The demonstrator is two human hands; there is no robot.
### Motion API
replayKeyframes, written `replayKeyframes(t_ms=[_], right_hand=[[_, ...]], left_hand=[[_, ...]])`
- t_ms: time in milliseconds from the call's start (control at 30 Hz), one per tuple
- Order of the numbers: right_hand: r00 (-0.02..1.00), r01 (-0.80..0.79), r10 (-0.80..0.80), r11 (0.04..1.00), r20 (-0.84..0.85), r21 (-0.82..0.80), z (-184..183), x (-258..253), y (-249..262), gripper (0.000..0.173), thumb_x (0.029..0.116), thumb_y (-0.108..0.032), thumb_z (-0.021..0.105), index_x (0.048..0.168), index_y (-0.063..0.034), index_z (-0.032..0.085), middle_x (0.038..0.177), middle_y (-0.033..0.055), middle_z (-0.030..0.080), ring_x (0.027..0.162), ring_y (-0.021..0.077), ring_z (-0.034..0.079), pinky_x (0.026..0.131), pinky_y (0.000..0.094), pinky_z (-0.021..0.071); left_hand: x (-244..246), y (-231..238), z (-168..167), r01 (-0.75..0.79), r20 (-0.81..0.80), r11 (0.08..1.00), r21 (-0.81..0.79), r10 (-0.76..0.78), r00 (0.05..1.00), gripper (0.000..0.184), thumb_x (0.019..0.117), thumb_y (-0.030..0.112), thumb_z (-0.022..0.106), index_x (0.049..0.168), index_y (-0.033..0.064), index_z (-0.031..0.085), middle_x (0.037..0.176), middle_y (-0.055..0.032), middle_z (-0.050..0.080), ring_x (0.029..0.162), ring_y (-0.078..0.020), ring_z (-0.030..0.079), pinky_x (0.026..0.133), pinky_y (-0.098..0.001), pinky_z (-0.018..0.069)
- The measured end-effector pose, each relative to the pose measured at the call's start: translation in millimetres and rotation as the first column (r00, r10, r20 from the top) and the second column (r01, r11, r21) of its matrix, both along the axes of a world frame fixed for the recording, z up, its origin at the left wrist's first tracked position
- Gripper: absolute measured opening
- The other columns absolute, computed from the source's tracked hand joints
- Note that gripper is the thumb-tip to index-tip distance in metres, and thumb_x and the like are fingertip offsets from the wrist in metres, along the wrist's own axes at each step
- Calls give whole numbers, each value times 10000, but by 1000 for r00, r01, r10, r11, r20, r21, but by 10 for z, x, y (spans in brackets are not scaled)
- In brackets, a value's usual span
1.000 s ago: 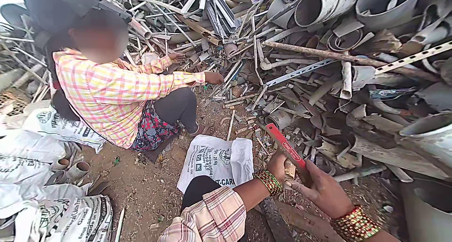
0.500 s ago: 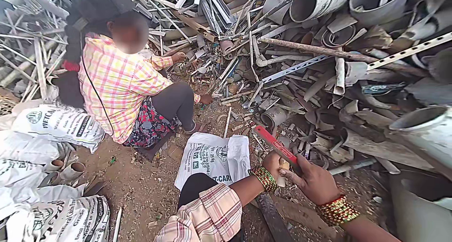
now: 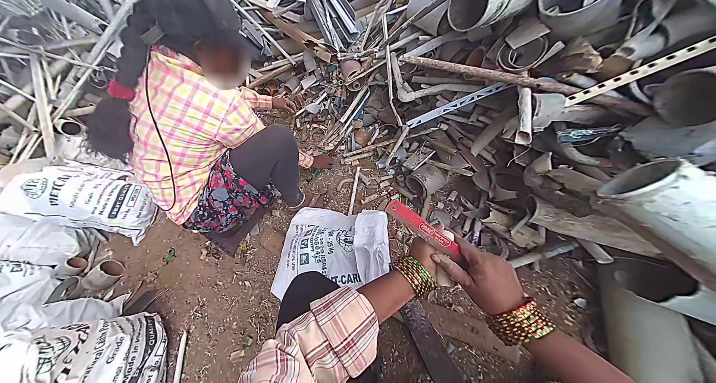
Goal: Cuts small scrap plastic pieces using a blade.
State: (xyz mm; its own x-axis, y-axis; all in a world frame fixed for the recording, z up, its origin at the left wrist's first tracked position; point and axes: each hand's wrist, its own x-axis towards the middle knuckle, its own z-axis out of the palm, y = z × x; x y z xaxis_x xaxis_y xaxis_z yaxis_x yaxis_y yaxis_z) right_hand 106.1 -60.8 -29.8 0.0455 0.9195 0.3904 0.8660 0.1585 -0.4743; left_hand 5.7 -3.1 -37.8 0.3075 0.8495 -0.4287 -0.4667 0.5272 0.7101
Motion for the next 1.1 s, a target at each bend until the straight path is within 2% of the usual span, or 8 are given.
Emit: replayKeyframes(t_ms=[100, 267, 367, 500, 667, 800, 900, 1100], right_hand=[[999, 41, -41, 995, 3, -94, 100, 72, 45, 1007, 809, -849, 382, 960, 118, 621, 678, 250, 609, 616, 468, 656, 498, 595, 469], [999, 51, -48, 987, 25, -151, 73, 63, 30, 1106, 789, -901, 304, 1011, 133, 626, 712, 273, 632, 665, 497, 676, 525, 612, 487], [999, 35, -36, 980, -3, -198, 51, 42, 22, 1067, 814, -876, 318, 990, 128, 633, 688, 260, 624, 653, 489, 670, 531, 614, 481], [999, 22, -31, 971, -32, -239, 79, 20, 14, 1038, 832, -860, 343, 1011, 119, 639, 708, 266, 632, 679, 493, 676, 556, 633, 487], [1000, 15, -17, 996, -25, -88, -10, -42, -16, 965, 909, -771, 334, 981, 125, 683, 621, 234, 617, 573, 459, 660, 492, 605, 483], [998, 14, -16, 999, 59, 39, 48, 4, 10, 975, 918, -774, 300, 946, 126, 675, 616, 239, 613, 542, 448, 651, 455, 580, 474], [996, 32, -32, 999, 89, 0, 84, 62, 36, 1001, 855, -841, 294, 876, 108, 613, 622, 229, 583, 555, 439, 641, 454, 557, 458], [998, -14, 21, 994, 57, -106, -6, -13, -22, 1038, 859, -839, 281, 935, 133, 637, 624, 252, 598, 572, 472, 651, 483, 607, 473]], left_hand=[[33, -29, 207, 2, -207, 1000, -11, -4, 978, 252, 1094, 131, 360, 1030, 22, 579, 804, -40, 592, 675, -76, 587, 639, -223, 516], [-20, 30, 223, 311, -502, 937, 157, -195, 842, 361, 1095, 36, 335, 1333, -144, 537, 1246, -289, 603, 1079, -264, 603, 982, -361, 469], [-86, 12, 270, 411, -576, 896, 168, -249, 779, 374, 1093, 9, 305, 1362, -165, 499, 1319, -332, 557, 1157, -293, 573, 1038, -374, 429], [-27, -98, 498, 140, -452, 990, -3, -126, 883, 294, 1114, 97, 298, 1106, -46, 556, 936, -119, 545, 817, -149, 540, 772, -273, 473], [-30, 9, 64, 157, -377, 985, 77, -118, 919, 278, 1075, 5, 387, 1280, -125, 524, 1116, -186, 593, 968, -153, 552, 903, -288, 463], [-9, -25, 188, 18, -119, 998, 59, -10, 993, 205, 1100, 86, 365, 1147, -1, 545, 893, -50, 568, 789, -96, 572, 759, -255, 504], [21, -81, 485, 20, -256, 1000, 15, -16, 967, 233, 1099, 69, 323, 1015, 21, 536, 776, -27, 527, 645, -65, 526, 627, -202, 477], [-80, -211, 920, 36, -428, 993, -113, -81, 900, 239, 1083, 7, 359, 1235, -78, 524, 1025, -123, 552, 872, -122, 535, 823, -253, 452]])
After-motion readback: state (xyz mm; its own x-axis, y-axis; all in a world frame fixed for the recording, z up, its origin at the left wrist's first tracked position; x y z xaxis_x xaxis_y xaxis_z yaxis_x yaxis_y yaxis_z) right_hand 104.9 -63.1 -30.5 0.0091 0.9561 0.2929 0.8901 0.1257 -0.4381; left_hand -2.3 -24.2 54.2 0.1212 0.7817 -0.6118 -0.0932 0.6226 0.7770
